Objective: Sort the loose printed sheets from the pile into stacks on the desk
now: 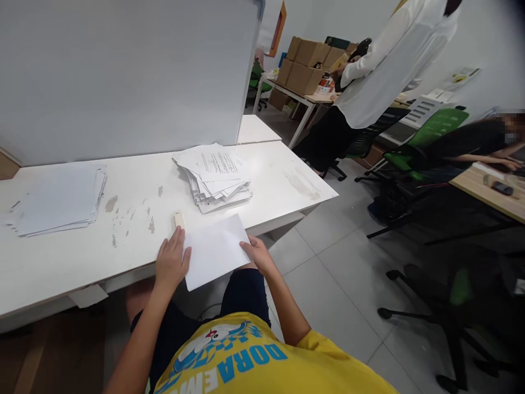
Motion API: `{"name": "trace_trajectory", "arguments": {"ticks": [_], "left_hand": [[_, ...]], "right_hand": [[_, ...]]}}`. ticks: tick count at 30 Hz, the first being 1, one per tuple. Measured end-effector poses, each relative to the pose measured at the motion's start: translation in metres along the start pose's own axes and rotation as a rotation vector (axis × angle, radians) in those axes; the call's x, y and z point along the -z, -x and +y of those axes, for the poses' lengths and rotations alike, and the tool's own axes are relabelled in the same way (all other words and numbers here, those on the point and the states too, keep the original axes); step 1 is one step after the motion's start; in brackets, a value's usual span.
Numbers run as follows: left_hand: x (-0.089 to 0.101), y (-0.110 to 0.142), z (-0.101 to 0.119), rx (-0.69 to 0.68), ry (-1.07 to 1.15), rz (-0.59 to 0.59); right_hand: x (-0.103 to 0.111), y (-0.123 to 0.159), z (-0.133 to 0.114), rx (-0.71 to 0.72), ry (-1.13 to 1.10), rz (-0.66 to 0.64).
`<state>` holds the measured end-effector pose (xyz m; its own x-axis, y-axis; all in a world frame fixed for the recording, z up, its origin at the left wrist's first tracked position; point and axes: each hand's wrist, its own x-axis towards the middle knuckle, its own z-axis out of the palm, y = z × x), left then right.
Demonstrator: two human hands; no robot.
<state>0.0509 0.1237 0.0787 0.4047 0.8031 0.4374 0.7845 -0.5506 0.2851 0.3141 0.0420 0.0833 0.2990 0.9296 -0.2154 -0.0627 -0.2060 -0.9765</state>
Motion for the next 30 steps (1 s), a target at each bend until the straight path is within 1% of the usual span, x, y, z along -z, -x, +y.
{"name": "trace_trajectory", "arguments": {"ticks": [3, 5, 6, 8, 10, 11, 12, 13, 15, 16, 18, 20, 21, 23, 26, 28, 30], "left_hand": [[-0.001, 0.001, 0.008, 0.036, 0.011, 0.006], [-0.001, 0.001, 0.011, 0.053, 0.019, 0.009], [-0.002, 0.001, 0.012, 0.058, 0.024, 0.01], [-0.003, 0.002, 0.012, 0.063, 0.027, 0.017], [-0.007, 0.002, 0.012, 0.073, 0.017, 0.034], [-0.009, 0.002, 0.012, 0.084, 0.008, 0.046], [-0.011, 0.002, 0.013, 0.098, -0.001, 0.056], [-0.014, 0.002, 0.013, 0.111, -0.01, 0.065], [-0.017, 0.002, 0.013, 0.129, -0.02, 0.073], [-0.019, 0.003, 0.013, 0.131, -0.026, 0.077], [-0.021, 0.004, 0.012, 0.119, -0.044, 0.092], [-0.023, 0.005, 0.01, 0.091, -0.065, 0.122], [-0.024, 0.006, 0.009, 0.076, -0.075, 0.141], [-0.026, 0.006, 0.007, 0.052, -0.087, 0.173], [-0.027, 0.006, 0.007, 0.038, -0.093, 0.192], [-0.027, 0.008, 0.009, 0.031, -0.092, 0.185], [-0.023, 0.011, 0.011, 0.024, -0.077, 0.171]], "right_hand": [[0.01, 0.003, -0.005, 0.002, 0.024, 0.018], [0.019, 0.003, -0.009, 0.036, 0.037, 0.081], [0.023, 0.001, -0.012, 0.069, 0.024, 0.146], [0.03, -0.009, -0.019, 0.17, -0.043, 0.326], [0.033, -0.028, -0.031, 0.3, -0.124, 0.487], [0.033, -0.041, -0.039, 0.36, -0.16, 0.543], [0.031, -0.056, -0.047, 0.404, -0.192, 0.561], [0.029, -0.073, -0.055, 0.428, -0.222, 0.568], [0.022, -0.108, -0.071, 0.421, -0.272, 0.541], [0.017, -0.126, -0.079, 0.389, -0.293, 0.532], [0.004, -0.157, -0.091, 0.271, -0.384, 0.54], [-0.011, -0.178, -0.1, 0.167, -0.468, 0.55], [-0.02, -0.185, -0.104, 0.139, -0.494, 0.545], [-0.037, -0.193, -0.108, 0.12, -0.516, 0.509], [-0.056, -0.195, -0.112, 0.075, -0.546, 0.436], [-0.062, -0.192, -0.112, 0.036, -0.561, 0.384], [-0.064, -0.181, -0.111, 0.015, -0.574, 0.333]]}}
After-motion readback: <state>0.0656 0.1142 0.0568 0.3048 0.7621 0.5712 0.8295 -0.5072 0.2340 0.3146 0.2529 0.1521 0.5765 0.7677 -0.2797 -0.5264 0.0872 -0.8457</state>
